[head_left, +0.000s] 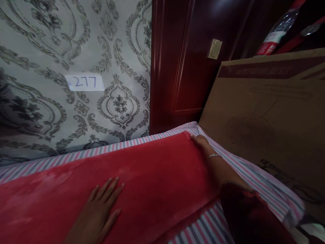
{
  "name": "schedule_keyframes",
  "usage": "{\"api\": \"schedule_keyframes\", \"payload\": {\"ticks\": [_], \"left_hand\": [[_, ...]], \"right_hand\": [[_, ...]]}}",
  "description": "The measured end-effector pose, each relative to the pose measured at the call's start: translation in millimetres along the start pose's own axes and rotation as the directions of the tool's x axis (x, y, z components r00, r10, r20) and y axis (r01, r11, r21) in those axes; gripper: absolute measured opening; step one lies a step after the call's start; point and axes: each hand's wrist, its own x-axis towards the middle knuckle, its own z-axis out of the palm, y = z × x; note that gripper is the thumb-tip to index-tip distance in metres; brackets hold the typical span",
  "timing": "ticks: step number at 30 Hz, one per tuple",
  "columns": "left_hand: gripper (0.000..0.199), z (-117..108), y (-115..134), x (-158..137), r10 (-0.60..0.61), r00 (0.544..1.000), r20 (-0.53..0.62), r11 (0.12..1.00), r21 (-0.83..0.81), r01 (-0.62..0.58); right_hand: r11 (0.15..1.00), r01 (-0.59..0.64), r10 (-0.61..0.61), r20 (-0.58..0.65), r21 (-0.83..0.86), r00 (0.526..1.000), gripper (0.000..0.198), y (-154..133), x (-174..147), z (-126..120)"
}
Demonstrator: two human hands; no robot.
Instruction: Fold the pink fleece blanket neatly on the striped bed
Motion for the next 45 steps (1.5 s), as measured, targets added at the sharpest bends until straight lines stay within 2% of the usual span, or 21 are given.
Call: {"api": "schedule_keyframes", "payload": {"ticks": [5, 8, 11, 14, 18, 22, 27, 30, 34, 37, 41, 45], "left_hand": [[0.067, -6, 3, 0, -0.001, 1.000, -0.018, 1.000, 0.010, 0.001], [0.073, -13, 5, 2, 0.032, 0.999, -0.034, 0.999, 0.042, -0.030], [0.073, -15, 5, 3, 0.026, 1.000, -0.004, 0.999, 0.033, -0.026], [0.072, -12, 3, 3, 0.005, 0.999, 0.032, 1.000, 0.002, -0.005], [0.070, -5, 0, 0, -0.010, 0.999, 0.046, 1.000, -0.014, 0.010], [0.065, 1, -1, -1, -0.018, 0.999, 0.046, 1.000, -0.012, 0.019], [0.062, 2, -2, 5, -0.045, 0.994, 0.102, 0.998, -0.029, 0.049], [0.060, -4, -1, 10, -0.066, 0.989, 0.131, 0.996, -0.049, 0.073], [0.060, -14, 1, 16, -0.054, 0.987, 0.150, 0.996, -0.065, 0.064], [0.060, -18, 3, 19, -0.067, 0.984, 0.163, 0.993, -0.089, 0.082], [0.057, -27, 13, 24, -0.109, 0.971, 0.212, 0.983, -0.120, 0.137], [0.059, -41, 27, 27, -0.146, 0.944, 0.297, 0.965, -0.166, 0.202]], "right_hand": [[1.000, 0.016, -0.016, -0.034, 0.007, 0.999, 0.042, -23, 8, 17], [1.000, 0.018, -0.018, -0.082, -0.002, 0.996, 0.042, -21, 5, 29], [1.000, 0.002, -0.004, -0.082, -0.020, 0.997, 0.042, -17, 5, 35], [0.999, 0.017, -0.019, -0.059, -0.036, 0.998, 0.041, -16, 8, 32], [0.997, 0.054, -0.054, 0.006, -0.051, 0.999, 0.045, -7, 6, 12], [0.994, 0.022, -0.017, 0.054, -0.105, 0.998, 0.050, 26, -21, -6], [0.981, -0.054, 0.055, 0.000, -0.185, 0.998, 0.042, 54, -64, -4], [0.980, -0.060, 0.057, -0.025, -0.192, 0.998, 0.041, 51, -74, -4], [0.982, -0.061, 0.060, -0.014, -0.180, 0.998, 0.040, 50, -87, -16], [0.978, -0.088, 0.087, -0.014, -0.190, 0.996, 0.044, 67, -114, -23], [0.969, -0.092, 0.086, -0.035, -0.230, 0.996, 0.046, 102, -156, -21], [0.968, -0.118, 0.111, -0.042, -0.221, 0.993, 0.049, 122, -168, -22]]}}
